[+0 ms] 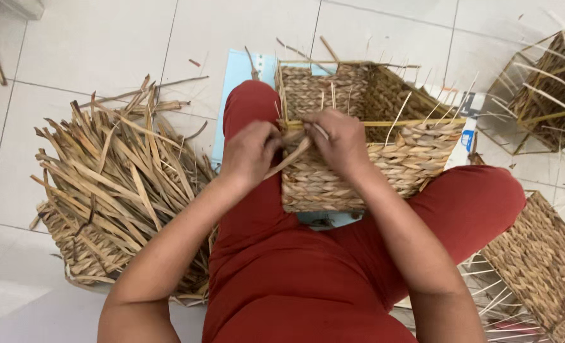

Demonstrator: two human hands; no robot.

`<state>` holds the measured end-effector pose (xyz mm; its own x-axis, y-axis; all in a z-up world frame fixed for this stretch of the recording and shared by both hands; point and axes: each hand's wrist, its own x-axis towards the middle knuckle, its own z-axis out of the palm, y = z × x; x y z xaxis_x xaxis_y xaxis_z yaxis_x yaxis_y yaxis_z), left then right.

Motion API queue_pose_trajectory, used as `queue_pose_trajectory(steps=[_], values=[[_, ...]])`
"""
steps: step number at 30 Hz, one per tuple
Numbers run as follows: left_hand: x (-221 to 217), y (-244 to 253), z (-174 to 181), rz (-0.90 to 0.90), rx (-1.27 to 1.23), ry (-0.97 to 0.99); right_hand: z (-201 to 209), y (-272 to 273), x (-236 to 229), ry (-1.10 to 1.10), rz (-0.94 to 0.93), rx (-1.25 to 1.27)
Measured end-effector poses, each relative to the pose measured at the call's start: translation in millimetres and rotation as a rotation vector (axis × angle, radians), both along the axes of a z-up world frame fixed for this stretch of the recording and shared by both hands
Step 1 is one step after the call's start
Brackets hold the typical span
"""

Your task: The person weaves a basket by hand, threading dry plant strips through the wooden framework of the basket.

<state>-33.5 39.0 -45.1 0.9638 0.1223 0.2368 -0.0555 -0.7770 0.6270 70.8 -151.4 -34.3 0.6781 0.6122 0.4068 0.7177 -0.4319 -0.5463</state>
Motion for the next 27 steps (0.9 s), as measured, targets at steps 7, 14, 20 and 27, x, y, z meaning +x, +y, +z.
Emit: queue_pose_trajectory(steps=[7, 14, 20, 27], values=[[-12, -20, 19, -0.118, 0.445, -0.374, 9, 1, 4, 0.130, 0.037, 0.015], [33, 18, 26, -0.173, 0.373, 0.104, 22, -4, 7, 0.273, -0.031, -0.070], [27, 21, 18, -0.189, 0.173, 0.122, 44, -5, -10, -0.059, -0.018, -0.018], [-8, 17, 25, -0.101, 0.332, -0.486, 29, 19, -18, -0.238, 0.068, -0.191]])
